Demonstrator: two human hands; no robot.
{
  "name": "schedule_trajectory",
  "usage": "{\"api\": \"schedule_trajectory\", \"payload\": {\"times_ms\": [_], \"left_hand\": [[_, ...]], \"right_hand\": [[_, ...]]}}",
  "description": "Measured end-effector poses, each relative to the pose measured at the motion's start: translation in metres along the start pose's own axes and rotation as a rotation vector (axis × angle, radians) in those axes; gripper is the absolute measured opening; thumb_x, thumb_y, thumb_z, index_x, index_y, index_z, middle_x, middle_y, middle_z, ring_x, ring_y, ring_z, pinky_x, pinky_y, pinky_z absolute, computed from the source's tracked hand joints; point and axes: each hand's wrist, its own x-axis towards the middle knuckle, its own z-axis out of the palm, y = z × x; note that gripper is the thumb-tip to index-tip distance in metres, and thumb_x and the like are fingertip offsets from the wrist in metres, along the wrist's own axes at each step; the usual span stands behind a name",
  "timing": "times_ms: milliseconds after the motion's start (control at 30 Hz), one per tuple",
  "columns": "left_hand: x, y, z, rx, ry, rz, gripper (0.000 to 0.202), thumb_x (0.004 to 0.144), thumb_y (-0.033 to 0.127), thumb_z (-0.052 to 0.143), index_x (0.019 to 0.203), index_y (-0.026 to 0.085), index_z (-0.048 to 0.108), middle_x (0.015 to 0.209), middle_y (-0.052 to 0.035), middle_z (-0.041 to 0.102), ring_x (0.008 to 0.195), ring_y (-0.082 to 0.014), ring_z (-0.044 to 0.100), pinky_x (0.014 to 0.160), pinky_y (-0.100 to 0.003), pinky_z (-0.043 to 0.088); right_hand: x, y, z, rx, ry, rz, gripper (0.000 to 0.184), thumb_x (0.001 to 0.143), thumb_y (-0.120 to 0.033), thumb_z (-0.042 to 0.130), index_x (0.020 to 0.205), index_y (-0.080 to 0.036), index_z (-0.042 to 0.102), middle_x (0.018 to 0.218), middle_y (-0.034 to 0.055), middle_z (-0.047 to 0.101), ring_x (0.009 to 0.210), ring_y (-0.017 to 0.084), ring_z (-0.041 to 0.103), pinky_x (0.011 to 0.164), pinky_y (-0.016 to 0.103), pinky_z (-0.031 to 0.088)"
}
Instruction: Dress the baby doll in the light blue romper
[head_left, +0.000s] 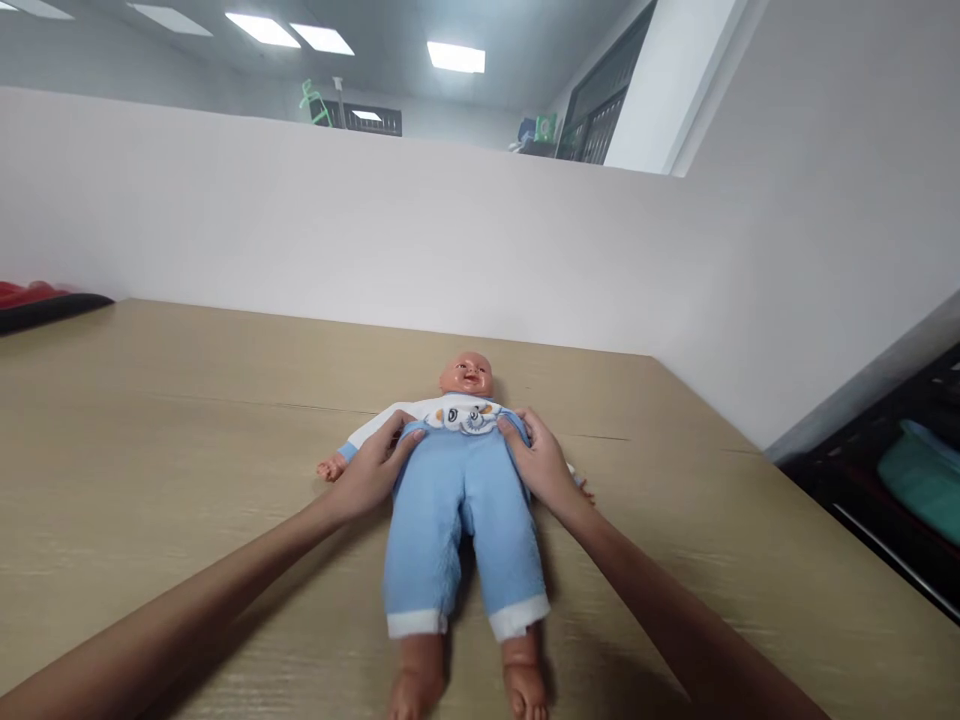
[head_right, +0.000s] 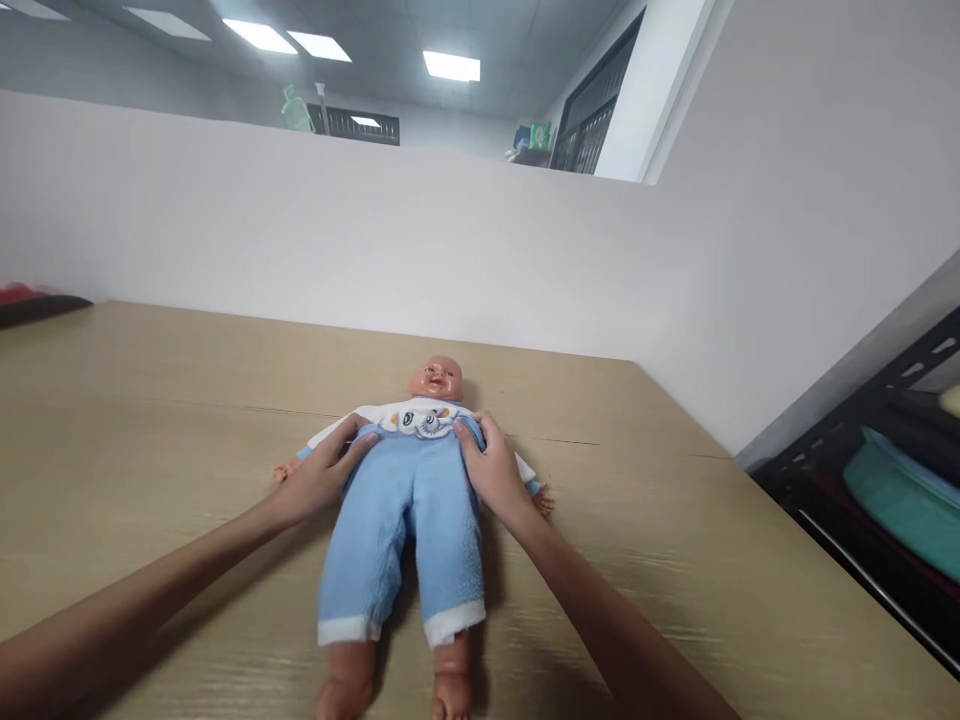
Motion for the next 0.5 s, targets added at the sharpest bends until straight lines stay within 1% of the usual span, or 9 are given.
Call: {"api": "schedule_trajectory", "payload": {"times_ms": [33,100,167,233,300,367,433,500], "left_hand": [[0.01,-0.004,0.004,-0.026,0.013,-0.029,0.037,0.1,0.06,0.053,0.101,0.023,0.06,0.089,0.0016,0.059,0.088,-0.0211,0.054,0.084,-0.032,0.046],[0.029,-0.012,0.01,-0.1,0.027,-0.099,0.041,0.098,0.062,0.053,0.099,0.021,0.06,0.086,0.0015,0.058,0.085,-0.021,0.053,0.08,-0.032,0.047],[0.043,-0.019,0.015,-0.151,0.009,-0.128,0.046,0.096,0.064,0.054,0.099,0.019,0.061,0.088,-0.0005,0.061,0.086,-0.0219,0.055,0.079,-0.033,0.048],[0.049,-0.022,0.015,-0.175,-0.033,-0.122,0.05,0.094,0.067,0.056,0.101,0.018,0.063,0.094,-0.0029,0.064,0.091,-0.0232,0.057,0.081,-0.034,0.051],[0.046,-0.024,0.011,-0.199,-0.1,-0.113,0.051,0.093,0.067,0.058,0.105,0.018,0.065,0.099,-0.0044,0.067,0.096,-0.0242,0.059,0.086,-0.035,0.052],[0.036,-0.026,0.001,-0.194,-0.164,-0.098,0.045,0.094,0.062,0.059,0.104,0.019,0.065,0.102,-0.0048,0.067,0.1,-0.0253,0.06,0.093,-0.037,0.051],[0.022,-0.032,-0.012,-0.143,-0.217,-0.07,0.033,0.094,0.052,0.058,0.101,0.02,0.065,0.102,-0.0041,0.066,0.103,-0.0264,0.06,0.099,-0.039,0.049],[0.006,-0.038,-0.024,-0.071,-0.279,-0.015,0.025,0.092,0.041,0.059,0.105,0.021,0.064,0.104,-0.0032,0.066,0.106,-0.0265,0.06,0.104,-0.04,0.048]], "right_hand": [[0.007,0.003,0.006,0.006,0.04,0.043,0.034,0.088,-0.06,0.068,0.088,-0.026,0.064,0.088,0.0009,0.068,0.091,0.025,0.06,0.09,0.036,0.045],[0.02,0.01,0.018,0.025,0.086,0.123,0.035,0.084,-0.06,0.07,0.085,-0.026,0.063,0.086,0.0011,0.068,0.09,0.025,0.06,0.09,0.037,0.045],[0.031,0.016,0.026,0.067,0.068,0.173,0.038,0.083,-0.061,0.068,0.09,-0.024,0.066,0.091,0.0036,0.071,0.094,0.026,0.062,0.089,0.039,0.048],[0.036,0.019,0.026,0.118,0.017,0.205,0.044,0.082,-0.062,0.066,0.097,-0.021,0.069,0.096,0.0059,0.075,0.096,0.027,0.065,0.089,0.04,0.051],[0.033,0.02,0.018,0.155,-0.049,0.207,0.045,0.08,-0.06,0.07,0.097,-0.019,0.072,0.097,0.0062,0.076,0.096,0.027,0.067,0.091,0.041,0.052],[0.023,0.02,0.004,0.169,-0.102,0.185,0.035,0.078,-0.053,0.075,0.091,-0.021,0.074,0.094,0.0042,0.076,0.096,0.027,0.066,0.096,0.041,0.051],[0.007,0.023,-0.015,0.174,-0.146,0.164,0.022,0.076,-0.044,0.076,0.084,-0.023,0.074,0.089,0.0017,0.075,0.096,0.027,0.065,0.1,0.042,0.05],[-0.014,0.029,-0.034,0.17,-0.207,0.15,0.015,0.074,-0.034,0.075,0.085,-0.024,0.075,0.087,0.0009,0.075,0.099,0.029,0.065,0.106,0.046,0.048]]}}
